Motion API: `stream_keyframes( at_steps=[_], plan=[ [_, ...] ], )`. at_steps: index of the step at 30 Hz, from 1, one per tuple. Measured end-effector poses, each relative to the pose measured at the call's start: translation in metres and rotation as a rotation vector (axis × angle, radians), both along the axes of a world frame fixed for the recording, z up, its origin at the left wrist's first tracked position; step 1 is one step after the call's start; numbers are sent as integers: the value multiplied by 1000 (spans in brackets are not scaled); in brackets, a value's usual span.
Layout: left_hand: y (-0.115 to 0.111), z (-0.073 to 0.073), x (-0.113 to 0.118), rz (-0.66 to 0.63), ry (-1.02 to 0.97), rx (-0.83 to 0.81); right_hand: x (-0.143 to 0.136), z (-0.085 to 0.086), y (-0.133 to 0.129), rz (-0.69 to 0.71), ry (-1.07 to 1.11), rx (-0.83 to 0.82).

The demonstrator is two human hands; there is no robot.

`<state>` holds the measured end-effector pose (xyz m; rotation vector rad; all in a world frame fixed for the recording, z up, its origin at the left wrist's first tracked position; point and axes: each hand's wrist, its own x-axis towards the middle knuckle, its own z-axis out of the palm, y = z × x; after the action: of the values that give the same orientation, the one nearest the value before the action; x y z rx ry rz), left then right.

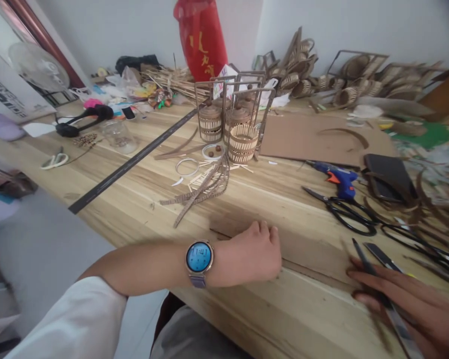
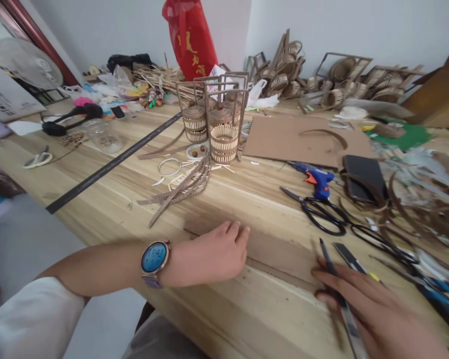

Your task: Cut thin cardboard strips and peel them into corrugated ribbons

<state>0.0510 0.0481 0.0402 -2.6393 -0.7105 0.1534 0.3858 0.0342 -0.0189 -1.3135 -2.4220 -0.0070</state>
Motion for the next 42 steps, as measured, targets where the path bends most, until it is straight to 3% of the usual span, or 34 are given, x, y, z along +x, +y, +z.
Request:
stream_keyframes(
  at_steps=[7,11,14,18,27,33,42],
  plan=[
    [-2,15,8,49,72,-65,-5,5,-1,45,-29,-13],
    [-2,18,11,50,67,-201,2,9,4,100,-104,-45],
    [1,16,8,43,6,-236,-3,20,1,103,-101,-131],
    [8,7,1,16,-96,-205,-21,31,-7,-43,29,-184],
    [18,-3,-6,-50,-218,-206,-27,41,-11,-24,67,-185],
    [18,-6,-8,-48,-195,-219,-17,36,-9,23,12,-178],
    [31,22,-20,80,-113,-390,-6,19,-3,61,43,-117]
  ],
)
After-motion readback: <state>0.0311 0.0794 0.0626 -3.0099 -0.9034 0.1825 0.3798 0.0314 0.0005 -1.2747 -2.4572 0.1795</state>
